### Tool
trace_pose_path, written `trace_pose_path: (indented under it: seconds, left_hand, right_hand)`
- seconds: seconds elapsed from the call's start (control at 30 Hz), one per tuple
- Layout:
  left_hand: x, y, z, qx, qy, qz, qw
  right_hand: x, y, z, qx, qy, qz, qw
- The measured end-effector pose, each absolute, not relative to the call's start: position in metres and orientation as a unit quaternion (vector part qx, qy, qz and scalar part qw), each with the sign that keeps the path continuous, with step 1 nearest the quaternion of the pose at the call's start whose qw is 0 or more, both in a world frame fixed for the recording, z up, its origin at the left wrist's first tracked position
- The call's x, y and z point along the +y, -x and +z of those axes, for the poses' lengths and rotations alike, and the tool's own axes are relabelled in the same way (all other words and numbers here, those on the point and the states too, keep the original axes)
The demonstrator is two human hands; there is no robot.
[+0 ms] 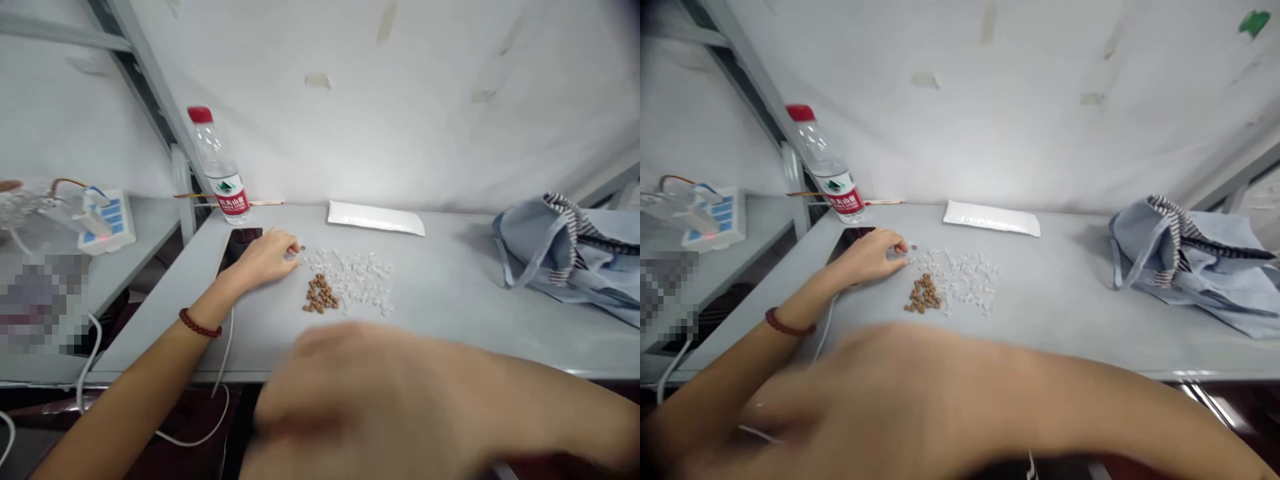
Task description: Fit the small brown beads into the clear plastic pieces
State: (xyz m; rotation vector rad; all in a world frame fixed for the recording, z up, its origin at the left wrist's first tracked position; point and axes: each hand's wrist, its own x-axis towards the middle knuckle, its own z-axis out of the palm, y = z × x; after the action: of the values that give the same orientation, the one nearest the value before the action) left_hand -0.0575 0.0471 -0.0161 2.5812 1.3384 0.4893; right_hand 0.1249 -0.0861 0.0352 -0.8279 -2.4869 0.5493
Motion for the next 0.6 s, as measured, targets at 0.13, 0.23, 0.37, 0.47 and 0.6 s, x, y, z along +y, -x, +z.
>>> trace_pose_path:
  seconds: [0.13,0.23,0.37,0.47,0.6]
  left_hand:
    - [0.050,0.058,-0.024,0.380,-0.900,0.200,0.070]
    - [0.050,0.054,-0.030,0.349,-0.910,0.200,0.099]
    - [0.053,0.048,-0.034,0.366,-0.904,0.191,0.114]
    - [0.054,0.049,-0.033,0.372,-0.902,0.191,0.109]
    - [0.048,0.053,-0.024,0.377,-0.905,0.178,0.085]
  right_hand:
    - [0.005,-0.140,0.024,-0.901,0.325,0.122,0.262]
    - [0.053,-0.154,0.000,-0.895,0.344,0.169,0.227]
    - [0.063,-0.165,-0.024,-0.888,0.362,0.199,0.200]
    - [0.060,-0.170,-0.033,-0.880,0.371,0.189,0.226]
    - [0.061,-0.172,-0.037,-0.885,0.369,0.160,0.235]
